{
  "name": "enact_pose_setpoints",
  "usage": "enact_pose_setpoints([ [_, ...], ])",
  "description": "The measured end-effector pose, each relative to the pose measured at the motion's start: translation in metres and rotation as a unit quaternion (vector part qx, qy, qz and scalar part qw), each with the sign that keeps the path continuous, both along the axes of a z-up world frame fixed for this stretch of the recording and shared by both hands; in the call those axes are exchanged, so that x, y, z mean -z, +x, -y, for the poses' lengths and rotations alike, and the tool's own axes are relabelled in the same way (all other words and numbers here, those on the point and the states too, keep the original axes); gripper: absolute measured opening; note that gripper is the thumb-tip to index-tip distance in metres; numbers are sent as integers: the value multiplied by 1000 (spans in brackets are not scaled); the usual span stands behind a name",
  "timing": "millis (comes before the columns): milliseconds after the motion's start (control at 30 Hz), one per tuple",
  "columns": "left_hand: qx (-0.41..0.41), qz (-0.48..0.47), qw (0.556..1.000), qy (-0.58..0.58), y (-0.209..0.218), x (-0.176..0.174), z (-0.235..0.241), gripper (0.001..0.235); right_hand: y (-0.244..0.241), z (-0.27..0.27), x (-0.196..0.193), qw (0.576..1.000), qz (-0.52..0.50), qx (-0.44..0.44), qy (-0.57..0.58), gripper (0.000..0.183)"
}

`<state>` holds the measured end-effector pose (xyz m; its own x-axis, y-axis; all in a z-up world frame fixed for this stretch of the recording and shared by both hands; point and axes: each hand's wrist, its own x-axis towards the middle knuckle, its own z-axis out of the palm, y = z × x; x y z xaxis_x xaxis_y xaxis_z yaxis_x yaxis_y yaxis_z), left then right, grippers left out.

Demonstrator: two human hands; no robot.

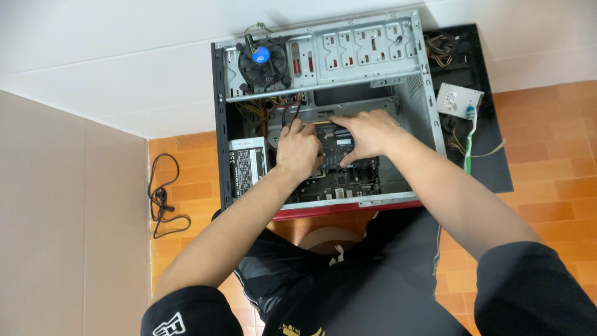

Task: The person is sitting on the floor with a computer case on their lap, installing a graphics card into the motherboard. They align the card with the PCIe slot and press it down to secure it in place.

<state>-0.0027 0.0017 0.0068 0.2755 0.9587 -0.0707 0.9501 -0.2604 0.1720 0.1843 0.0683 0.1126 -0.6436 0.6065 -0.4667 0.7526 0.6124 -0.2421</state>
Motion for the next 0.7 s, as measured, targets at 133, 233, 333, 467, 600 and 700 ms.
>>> enact_pose_setpoints([
  [133, 10, 10, 999, 33, 0, -3, 3, 9, 0, 0, 1, 1000, 1, 0, 1, 107],
  [233, 30, 8, 997, 74, 0, 9, 4, 10, -1, 1, 0, 1000, 10, 4, 3, 108],
  [333, 35, 29, 996, 79, 1, 5, 6, 8, -1, 2, -1, 1000, 11, 6, 1, 108],
  [467, 14, 40, 997, 62, -1, 7, 7, 8, -1, 3, -4, 1000, 4, 4, 2, 106],
  [600, -16, 30, 999, -2, 0, -4, 8, 11, 1, 1, 1, 1000, -4, -4, 9, 108],
  [700, -39, 25, 998, -44, -2, -5, 5, 17, 1, 1, 1, 1000, -3, -2, 3, 107],
])
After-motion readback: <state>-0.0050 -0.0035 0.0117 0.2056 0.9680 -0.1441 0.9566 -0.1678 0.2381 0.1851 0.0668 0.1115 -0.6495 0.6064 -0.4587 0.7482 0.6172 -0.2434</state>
